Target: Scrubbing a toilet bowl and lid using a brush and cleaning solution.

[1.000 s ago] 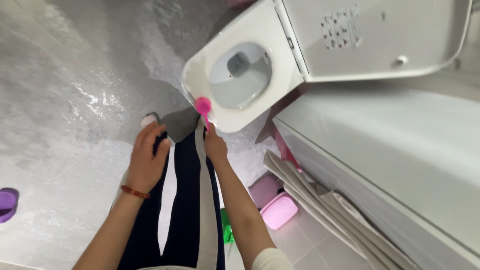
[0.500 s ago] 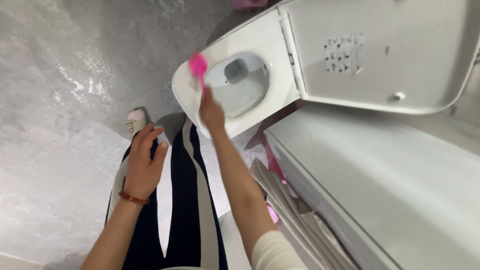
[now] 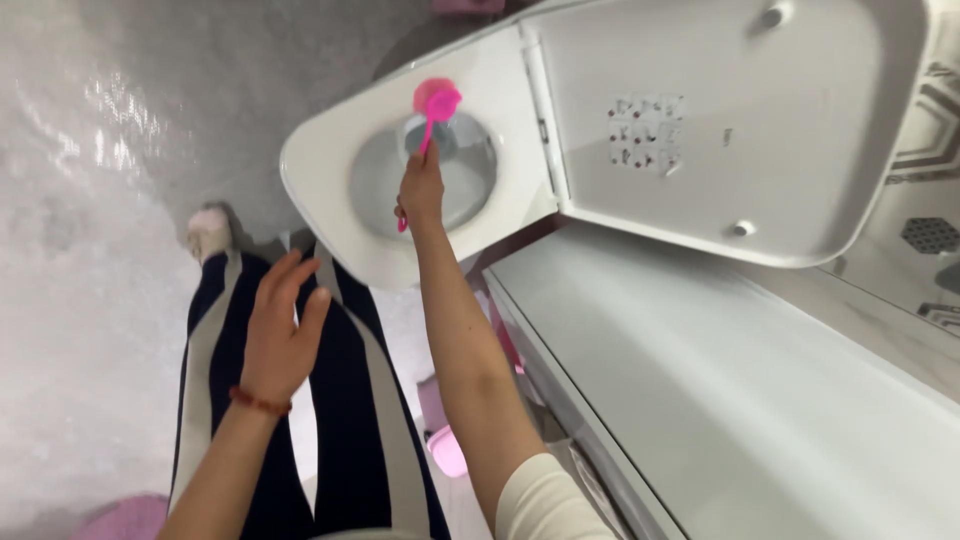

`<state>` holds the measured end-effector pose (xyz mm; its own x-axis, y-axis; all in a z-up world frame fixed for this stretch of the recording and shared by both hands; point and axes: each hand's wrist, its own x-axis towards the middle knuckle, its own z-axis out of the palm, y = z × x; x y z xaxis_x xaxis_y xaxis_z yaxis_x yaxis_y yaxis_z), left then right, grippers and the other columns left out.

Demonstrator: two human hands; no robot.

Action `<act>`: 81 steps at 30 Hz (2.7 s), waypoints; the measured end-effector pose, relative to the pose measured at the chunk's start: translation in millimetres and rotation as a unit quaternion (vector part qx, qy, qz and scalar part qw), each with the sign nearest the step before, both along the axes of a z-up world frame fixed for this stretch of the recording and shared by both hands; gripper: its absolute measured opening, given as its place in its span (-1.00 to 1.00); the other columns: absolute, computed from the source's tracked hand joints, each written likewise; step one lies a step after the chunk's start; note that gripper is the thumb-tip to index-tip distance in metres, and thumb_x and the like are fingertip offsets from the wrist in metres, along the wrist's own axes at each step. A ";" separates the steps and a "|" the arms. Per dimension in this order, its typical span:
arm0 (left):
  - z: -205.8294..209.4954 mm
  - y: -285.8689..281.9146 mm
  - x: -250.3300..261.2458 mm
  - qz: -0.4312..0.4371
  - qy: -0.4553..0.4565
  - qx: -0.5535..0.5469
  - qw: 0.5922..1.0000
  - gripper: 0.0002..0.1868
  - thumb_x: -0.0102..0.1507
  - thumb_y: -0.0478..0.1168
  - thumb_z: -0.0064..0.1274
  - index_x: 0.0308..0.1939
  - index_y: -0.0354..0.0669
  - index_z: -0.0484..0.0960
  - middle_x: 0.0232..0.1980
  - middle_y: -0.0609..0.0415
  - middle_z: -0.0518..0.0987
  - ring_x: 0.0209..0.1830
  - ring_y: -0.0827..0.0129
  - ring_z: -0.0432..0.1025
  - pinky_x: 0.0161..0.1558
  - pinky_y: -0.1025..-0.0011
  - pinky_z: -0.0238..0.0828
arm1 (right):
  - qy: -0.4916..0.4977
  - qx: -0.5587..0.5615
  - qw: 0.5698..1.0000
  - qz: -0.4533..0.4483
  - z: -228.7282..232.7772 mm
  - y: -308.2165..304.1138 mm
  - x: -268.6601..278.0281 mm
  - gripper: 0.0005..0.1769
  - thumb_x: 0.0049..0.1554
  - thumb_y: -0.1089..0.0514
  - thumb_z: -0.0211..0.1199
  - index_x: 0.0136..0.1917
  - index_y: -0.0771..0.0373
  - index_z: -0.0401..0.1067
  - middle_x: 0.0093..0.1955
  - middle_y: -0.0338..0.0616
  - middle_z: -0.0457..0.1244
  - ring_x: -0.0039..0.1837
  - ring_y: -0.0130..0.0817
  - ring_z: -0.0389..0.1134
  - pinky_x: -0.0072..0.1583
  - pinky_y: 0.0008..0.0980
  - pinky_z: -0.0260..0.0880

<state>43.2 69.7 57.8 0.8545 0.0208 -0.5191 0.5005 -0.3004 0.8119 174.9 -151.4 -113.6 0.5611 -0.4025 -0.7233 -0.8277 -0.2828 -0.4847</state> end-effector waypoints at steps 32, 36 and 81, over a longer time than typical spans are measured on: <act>6.3 0.0 6.5 0.031 0.008 -0.004 0.999 -0.61 0.42 -0.08 -0.01 0.26 -0.19 0.55 0.42 -0.20 0.43 0.43 -0.05 0.31 0.35 0.16 0.25 | -0.059 -0.150 0.892 0.423 -66.6 -1.7 -217.2 -0.51 0.33 0.05 -0.09 0.50 0.02 0.05 0.13 0.41 0.33 -0.04 0.39 0.38 -0.01 0.30 0.37; 16.2 -1.3 6.6 0.044 0.019 -0.013 0.999 -0.61 0.41 -0.07 -0.02 0.24 -0.16 0.55 0.42 -0.16 0.45 0.42 0.00 0.34 0.34 0.18 0.29 | 0.035 -0.073 0.966 0.246 14.7 60.9 -130.0 -0.54 0.34 -0.01 -0.08 0.49 0.01 0.13 -0.07 0.39 0.37 0.01 0.46 0.35 0.01 0.33 0.33; 27.5 -13.0 16.1 0.066 0.019 -0.057 0.996 -0.66 0.42 -0.13 -0.04 0.22 -0.16 0.58 0.41 -0.13 0.46 0.40 0.11 0.36 0.31 0.26 0.29 | -0.075 -0.283 0.908 0.299 -59.2 -217.0 31.2 -0.56 0.36 -0.10 -0.12 0.45 -0.01 0.18 -0.02 0.20 0.40 0.02 0.31 0.42 0.05 0.21 0.39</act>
